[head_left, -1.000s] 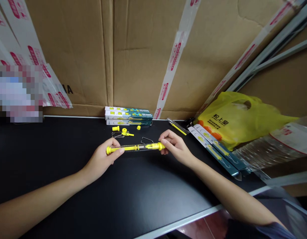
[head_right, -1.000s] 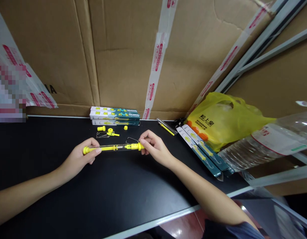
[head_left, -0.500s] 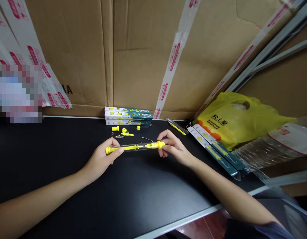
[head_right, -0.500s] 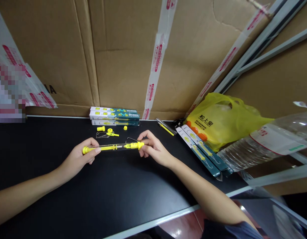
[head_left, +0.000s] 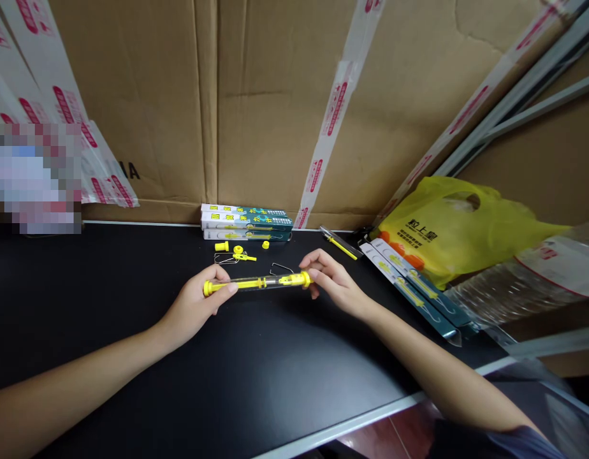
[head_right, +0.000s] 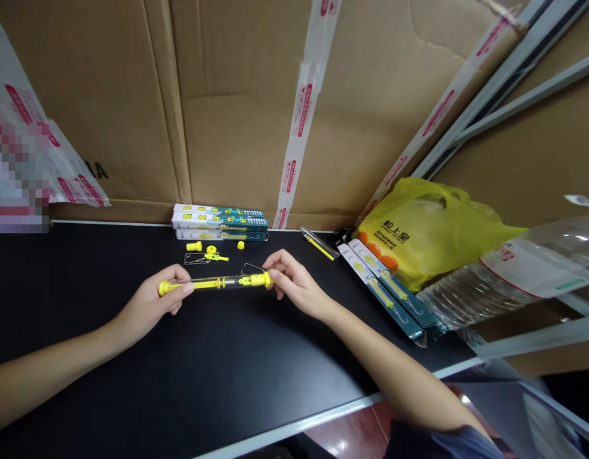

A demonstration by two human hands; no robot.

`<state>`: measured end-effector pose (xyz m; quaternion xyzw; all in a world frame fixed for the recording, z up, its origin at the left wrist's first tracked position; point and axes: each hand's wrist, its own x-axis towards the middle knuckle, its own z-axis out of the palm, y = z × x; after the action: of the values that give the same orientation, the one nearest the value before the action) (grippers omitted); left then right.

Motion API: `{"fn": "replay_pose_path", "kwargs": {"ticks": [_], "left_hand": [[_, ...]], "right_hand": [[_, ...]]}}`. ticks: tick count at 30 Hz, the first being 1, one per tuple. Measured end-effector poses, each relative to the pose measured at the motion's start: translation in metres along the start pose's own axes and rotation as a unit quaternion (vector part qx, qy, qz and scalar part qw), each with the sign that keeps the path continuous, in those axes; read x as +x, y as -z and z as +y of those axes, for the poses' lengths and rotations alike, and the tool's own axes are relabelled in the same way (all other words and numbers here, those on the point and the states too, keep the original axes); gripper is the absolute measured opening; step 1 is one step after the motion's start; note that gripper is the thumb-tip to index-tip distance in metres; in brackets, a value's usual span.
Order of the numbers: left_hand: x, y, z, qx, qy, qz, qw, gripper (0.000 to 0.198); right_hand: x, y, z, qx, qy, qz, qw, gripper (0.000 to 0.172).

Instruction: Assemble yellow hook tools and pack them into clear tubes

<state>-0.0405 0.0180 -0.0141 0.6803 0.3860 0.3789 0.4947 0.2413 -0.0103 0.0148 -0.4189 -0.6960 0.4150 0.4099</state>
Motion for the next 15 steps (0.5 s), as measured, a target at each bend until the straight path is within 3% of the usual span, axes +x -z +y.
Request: {"fn": "replay_pose_path", "kwargs": {"ticks": [7,15], "left_hand": [[-0.0009,-0.0003,0.0015,0.006,-0.001,-0.005,1.000,0.027],[0.0001,-0.0013,0.0031,0.009,-0.003,-0.004,1.000,0.027]], "right_hand": [[0.0012,-0.0020,0.0001,-0.005,0.010,0.047,0.999,0.018],[-0.0011,-0.0029,-0.0023,-0.019,0.008,0.054,0.998,0.018]]}}
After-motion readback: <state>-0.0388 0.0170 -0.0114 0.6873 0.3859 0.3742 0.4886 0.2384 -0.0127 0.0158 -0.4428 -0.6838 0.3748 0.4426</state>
